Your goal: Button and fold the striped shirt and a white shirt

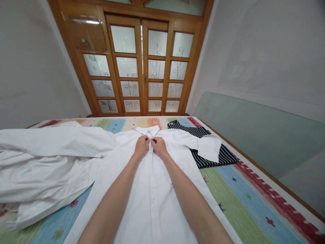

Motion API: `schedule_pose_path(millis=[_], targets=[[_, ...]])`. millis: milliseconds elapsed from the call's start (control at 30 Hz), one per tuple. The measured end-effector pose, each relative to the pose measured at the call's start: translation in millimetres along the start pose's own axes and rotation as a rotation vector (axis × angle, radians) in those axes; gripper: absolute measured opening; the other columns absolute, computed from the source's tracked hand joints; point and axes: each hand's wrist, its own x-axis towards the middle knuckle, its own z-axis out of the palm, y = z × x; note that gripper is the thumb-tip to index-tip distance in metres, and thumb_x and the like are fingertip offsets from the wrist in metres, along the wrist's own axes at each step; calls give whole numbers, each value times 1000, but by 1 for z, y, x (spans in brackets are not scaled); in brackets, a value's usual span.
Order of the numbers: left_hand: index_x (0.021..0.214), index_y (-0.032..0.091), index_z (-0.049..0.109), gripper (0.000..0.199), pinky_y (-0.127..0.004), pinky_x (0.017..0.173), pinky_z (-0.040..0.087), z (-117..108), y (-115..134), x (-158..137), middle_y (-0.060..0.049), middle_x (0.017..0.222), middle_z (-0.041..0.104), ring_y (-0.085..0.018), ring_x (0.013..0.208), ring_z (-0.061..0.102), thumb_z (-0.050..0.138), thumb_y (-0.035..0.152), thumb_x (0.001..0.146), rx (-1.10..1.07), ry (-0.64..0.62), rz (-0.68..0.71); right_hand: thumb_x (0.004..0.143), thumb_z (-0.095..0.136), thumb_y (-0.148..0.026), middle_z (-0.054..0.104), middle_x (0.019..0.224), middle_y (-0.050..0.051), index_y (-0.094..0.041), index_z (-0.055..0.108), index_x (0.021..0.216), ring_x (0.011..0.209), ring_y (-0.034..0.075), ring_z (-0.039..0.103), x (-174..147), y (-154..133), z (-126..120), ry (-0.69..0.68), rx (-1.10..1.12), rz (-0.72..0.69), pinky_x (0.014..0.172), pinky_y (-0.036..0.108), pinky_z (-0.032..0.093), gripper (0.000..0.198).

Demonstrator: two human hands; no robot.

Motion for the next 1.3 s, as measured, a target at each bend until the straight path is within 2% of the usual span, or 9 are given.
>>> schedule_pose_path(millis=[233,400,633,833,933,1067,1167,1300], targets=[[79,17,66,11,-31,78,47,-5,1,-2,-6,83,70,-19,77,63,55,16,81,-96,5,-23,83,59,-17,76,92,5,-20,78,89,84,17,67,-1,-1,-3,-33,178,37,79,23,47,20],[77,17,67,13,-30,77,47,-8,2,-3,-5,79,71,-19,75,62,55,12,77,-140,6,-23,83,60,-17,77,91,5,-20,78,90,84,18,69,0,-1,-3,-27,221,63,78,23,48,19],[78,17,68,14,-28,74,47,-10,3,-4,-4,79,72,-18,72,62,55,14,77,-187,29,-48,83,52,-8,76,95,4,-22,78,87,93,17,67,3,4,0,-36,268,35,87,24,47,30],[82,16,68,12,-27,71,47,-10,5,-3,-4,79,72,-17,70,62,58,16,76,-232,51,-74,78,62,-12,76,88,6,-17,77,88,80,17,67,2,5,2,-8,280,15,77,25,50,19],[77,16,68,9,-26,69,46,-10,6,-3,-3,76,72,-16,69,62,59,17,75,-251,63,-95,79,63,-14,76,86,6,-17,77,87,78,17,67,1,4,2,-6,284,21,75,25,50,16],[66,16,66,15,-25,66,45,-10,7,-3,-3,67,70,-16,66,62,63,25,77,-249,61,-123,78,60,-11,76,87,4,-20,77,87,79,17,67,1,4,2,-14,232,-1,76,25,49,21],[64,16,68,21,-25,64,45,-9,6,-3,-3,66,71,-16,64,63,66,33,77,-252,42,-119,76,58,-7,75,89,4,-20,77,88,83,18,66,1,5,2,-20,180,-14,79,25,49,26],[67,16,70,14,-25,64,45,-8,2,-2,-4,68,72,-16,64,63,68,28,74,-262,26,-127,75,56,-5,75,92,6,-19,77,90,87,18,66,2,5,3,-31,194,-4,83,26,48,29]])
